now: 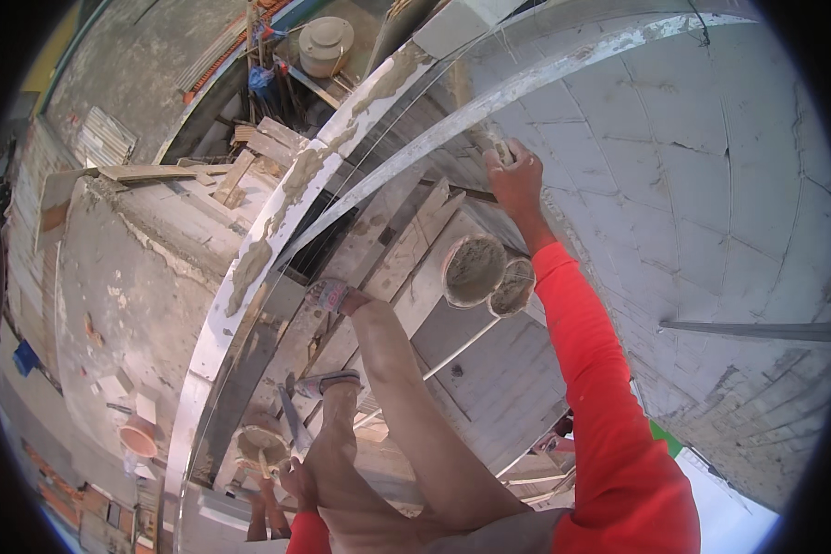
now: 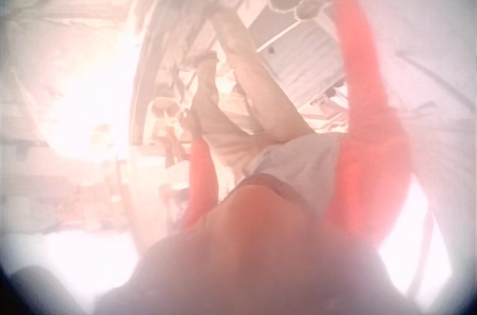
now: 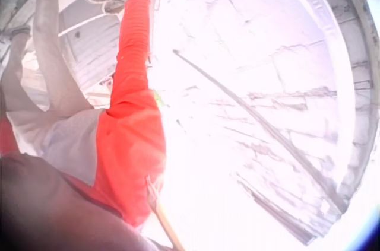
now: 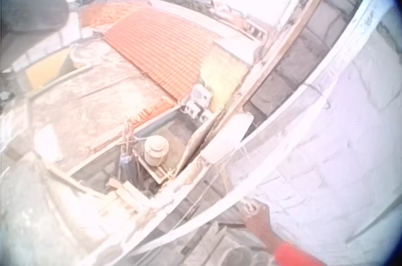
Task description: The person applies mortar to white rectangular tiles using a trowel and places them onto a wall on a rooftop. They adjust the tiles and continue the process with additional tiles.
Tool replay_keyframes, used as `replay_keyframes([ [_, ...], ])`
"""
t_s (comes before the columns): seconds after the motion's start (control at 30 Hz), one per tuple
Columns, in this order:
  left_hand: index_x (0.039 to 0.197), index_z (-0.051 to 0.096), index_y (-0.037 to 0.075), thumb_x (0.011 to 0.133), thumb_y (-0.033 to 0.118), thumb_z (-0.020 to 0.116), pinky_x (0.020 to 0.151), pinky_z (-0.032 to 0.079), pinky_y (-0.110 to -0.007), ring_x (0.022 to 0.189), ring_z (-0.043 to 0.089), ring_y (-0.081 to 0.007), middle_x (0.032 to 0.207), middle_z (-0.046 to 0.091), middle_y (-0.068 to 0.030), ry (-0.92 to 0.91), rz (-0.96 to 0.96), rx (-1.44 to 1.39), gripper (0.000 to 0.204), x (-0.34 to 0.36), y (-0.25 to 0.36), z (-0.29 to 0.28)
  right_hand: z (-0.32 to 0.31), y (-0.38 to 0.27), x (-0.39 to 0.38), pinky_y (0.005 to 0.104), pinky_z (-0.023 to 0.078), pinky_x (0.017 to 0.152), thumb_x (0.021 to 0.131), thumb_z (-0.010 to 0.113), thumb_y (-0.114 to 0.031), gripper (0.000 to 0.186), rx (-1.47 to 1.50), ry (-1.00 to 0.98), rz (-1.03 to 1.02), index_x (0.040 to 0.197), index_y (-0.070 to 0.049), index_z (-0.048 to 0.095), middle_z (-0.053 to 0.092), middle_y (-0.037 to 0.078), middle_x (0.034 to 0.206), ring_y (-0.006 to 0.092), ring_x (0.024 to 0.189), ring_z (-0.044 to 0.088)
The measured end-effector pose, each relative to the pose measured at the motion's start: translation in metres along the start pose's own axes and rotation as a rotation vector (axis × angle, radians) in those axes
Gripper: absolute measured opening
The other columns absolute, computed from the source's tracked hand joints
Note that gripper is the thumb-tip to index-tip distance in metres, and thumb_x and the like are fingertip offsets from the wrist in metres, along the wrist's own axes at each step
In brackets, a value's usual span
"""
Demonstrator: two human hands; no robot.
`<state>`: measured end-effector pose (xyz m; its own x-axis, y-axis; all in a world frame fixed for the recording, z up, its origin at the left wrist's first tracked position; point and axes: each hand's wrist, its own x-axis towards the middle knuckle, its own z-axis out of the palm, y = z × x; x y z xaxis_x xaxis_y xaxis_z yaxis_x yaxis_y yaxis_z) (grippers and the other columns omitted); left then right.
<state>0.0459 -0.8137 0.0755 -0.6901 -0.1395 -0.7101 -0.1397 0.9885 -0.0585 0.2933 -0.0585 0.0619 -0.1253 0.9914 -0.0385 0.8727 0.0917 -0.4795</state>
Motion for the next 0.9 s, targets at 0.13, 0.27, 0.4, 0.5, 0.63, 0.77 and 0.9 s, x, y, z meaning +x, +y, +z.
replay_keyframes([
  [0.13,0.119,0.069,-0.01,0.1,0.034,0.066,0.101,0.046,-0.056,0.114,0.063,-0.0469,0.116,0.066,-0.0324,-0.028,0.006,-0.056,0.048,-0.013,0.01,-0.003,-0.04,0.012,-0.084,0.0302,0.042,0.055,0.094,0.07,-0.009,0.017,0.021,0.026,0.22,0.081,-0.002,0.061,0.056,-0.002,0.067,0.0068,0.061,0.049],
  [0.27,0.119,0.069,-0.009,0.1,0.031,0.065,0.1,0.047,-0.057,0.112,0.064,-0.0477,0.114,0.067,-0.0323,0.03,0.05,-0.064,0.044,-0.026,0.013,-0.012,-0.137,-0.021,-0.164,0.0405,0.045,0.064,0.088,0.071,-0.012,0.016,0.031,0.089,0.265,0.087,0.003,0.067,0.061,0.01,0.071,0.021,0.063,0.054],
  [0.4,0.119,0.07,-0.007,0.099,0.028,0.066,0.099,0.048,-0.056,0.11,0.065,-0.0486,0.114,0.068,-0.0321,0.1,0.049,-0.06,0.041,-0.034,-0.002,-0.019,-0.254,-0.108,-0.178,0.0291,0.036,0.058,0.093,0.072,-0.014,0.016,0.017,-0.012,0.203,0.086,0.0,0.068,0.055,-0.001,0.071,0.0082,0.065,0.044],
  [0.5,0.118,0.071,-0.009,0.098,0.027,0.066,0.096,0.051,-0.056,0.108,0.067,-0.05,0.113,0.07,-0.0331,0.119,0.033,-0.118,0.041,-0.036,-0.02,-0.015,-0.315,-0.187,-0.14,0.0315,0.037,0.058,0.094,0.073,-0.014,0.018,-0.097,-0.136,-0.012,0.085,0.001,0.067,0.054,0.001,0.069,0.0108,0.063,0.043],
  [0.63,0.121,0.071,-0.011,0.098,0.026,0.066,0.099,0.051,-0.056,0.113,0.068,-0.0499,0.116,0.072,-0.0352,0.144,-0.012,-0.221,0.044,-0.034,-0.04,-0.014,-0.342,-0.282,-0.058,0.0363,0.044,0.061,0.091,0.078,-0.02,0.022,-0.422,-0.277,-0.461,0.092,0.001,0.073,0.061,0.01,0.072,0.0226,0.06,0.053],
  [0.77,0.125,0.071,-0.012,0.098,0.026,0.066,0.101,0.051,-0.054,0.116,0.069,-0.0488,0.12,0.072,-0.0351,0.132,-0.173,-0.271,0.047,-0.052,-0.054,-0.022,-0.31,-0.345,0.013,0.0475,0.055,0.086,0.088,0.078,-0.025,0.029,-0.936,-0.19,-0.981,0.107,-0.003,0.08,0.077,0.018,0.103,0.0344,0.101,0.073],
  [0.9,0.125,0.07,-0.013,0.099,0.026,0.063,0.101,0.052,-0.053,0.115,0.069,-0.0484,0.12,0.072,-0.0347,0.06,-0.257,-0.223,0.047,-0.086,-0.086,-0.021,-0.243,-0.371,0.088,0.0495,0.054,0.091,0.084,0.077,-0.023,0.031,-1.097,-0.338,-1.071,0.108,-0.004,0.08,0.076,0.018,0.102,0.0359,0.101,0.071],
])
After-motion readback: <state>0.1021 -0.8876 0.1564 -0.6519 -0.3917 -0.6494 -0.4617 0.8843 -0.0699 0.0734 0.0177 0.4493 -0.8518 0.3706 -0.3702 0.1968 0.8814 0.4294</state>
